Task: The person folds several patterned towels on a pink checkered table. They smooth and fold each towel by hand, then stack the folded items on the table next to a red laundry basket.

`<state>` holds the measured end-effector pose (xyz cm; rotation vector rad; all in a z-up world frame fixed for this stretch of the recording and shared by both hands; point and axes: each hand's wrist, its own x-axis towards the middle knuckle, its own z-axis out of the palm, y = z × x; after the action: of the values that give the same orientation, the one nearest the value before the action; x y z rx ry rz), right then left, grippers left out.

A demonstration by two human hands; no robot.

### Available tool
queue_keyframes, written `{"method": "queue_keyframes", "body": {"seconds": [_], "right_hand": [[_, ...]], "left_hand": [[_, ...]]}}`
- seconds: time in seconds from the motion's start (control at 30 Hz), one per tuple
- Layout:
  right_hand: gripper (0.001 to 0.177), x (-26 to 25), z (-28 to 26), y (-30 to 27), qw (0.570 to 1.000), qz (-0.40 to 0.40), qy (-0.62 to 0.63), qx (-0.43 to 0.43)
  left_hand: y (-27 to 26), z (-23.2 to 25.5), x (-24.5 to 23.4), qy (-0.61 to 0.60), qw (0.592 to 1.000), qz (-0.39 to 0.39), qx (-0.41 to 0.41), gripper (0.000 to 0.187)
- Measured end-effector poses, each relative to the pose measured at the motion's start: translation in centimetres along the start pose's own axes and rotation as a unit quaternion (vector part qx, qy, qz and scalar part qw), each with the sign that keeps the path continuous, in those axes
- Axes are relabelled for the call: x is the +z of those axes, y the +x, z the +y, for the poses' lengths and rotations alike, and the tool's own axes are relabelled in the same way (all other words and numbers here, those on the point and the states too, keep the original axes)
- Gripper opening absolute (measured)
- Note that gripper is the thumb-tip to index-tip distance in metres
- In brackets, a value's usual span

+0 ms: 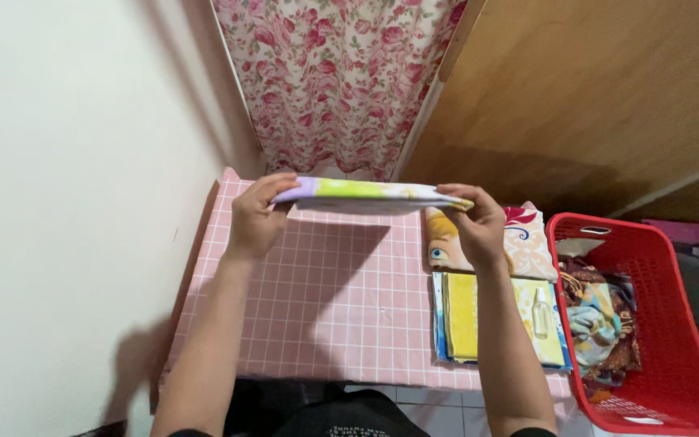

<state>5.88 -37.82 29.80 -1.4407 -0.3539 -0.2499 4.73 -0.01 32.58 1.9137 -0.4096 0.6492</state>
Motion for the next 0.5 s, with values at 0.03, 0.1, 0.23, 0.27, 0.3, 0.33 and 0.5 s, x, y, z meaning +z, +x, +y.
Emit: {"method": "queue_keyframes", "body": {"seconds": [0.03,0.1,0.23,0.27,0.3,0.33,0.5], "right_hand": [[0.017,-0.3,-0.1,-1.3,1.000,-0.009,0.012,-0.006],[0.030,-1.2,0.5,-4.4,0.998,-0.033,0.051,0.001],[0.039,-2.6,6.5,-12.4,0.991,-0.039,0.108,0.074],[0.033,-2.4,8.9,-14.4,0.988,-0.020,0.101,0.115],[0.028,-2.1,11.4,-16.8,0.980,0.016,0.070,0.183],[0.023,-1.4,13.9,-19.1,0.966,0.053,0.038,0.250],[0.017,-0.1,21.8,-27.3,0.928,0.055,-0.076,0.360]], "left_hand": [[-1.1,0.0,-0.2,-0.018,1.000,-0.011,-0.010,0.032],[-4.7,-0.8,-0.5,-0.055,0.997,-0.035,-0.031,0.032],[-15.4,-5.6,0.4,-0.255,0.956,-0.060,-0.128,0.028],[-18.0,-7.4,1.8,-0.212,0.952,-0.040,-0.218,0.023],[-20.6,-9.4,3.3,-0.168,0.936,-0.020,-0.309,0.027],[-23.6,-11.1,4.7,-0.102,0.927,-0.020,-0.360,0.028],[-34.3,-17.8,8.8,0.029,0.900,0.015,-0.434,0.051]]}}
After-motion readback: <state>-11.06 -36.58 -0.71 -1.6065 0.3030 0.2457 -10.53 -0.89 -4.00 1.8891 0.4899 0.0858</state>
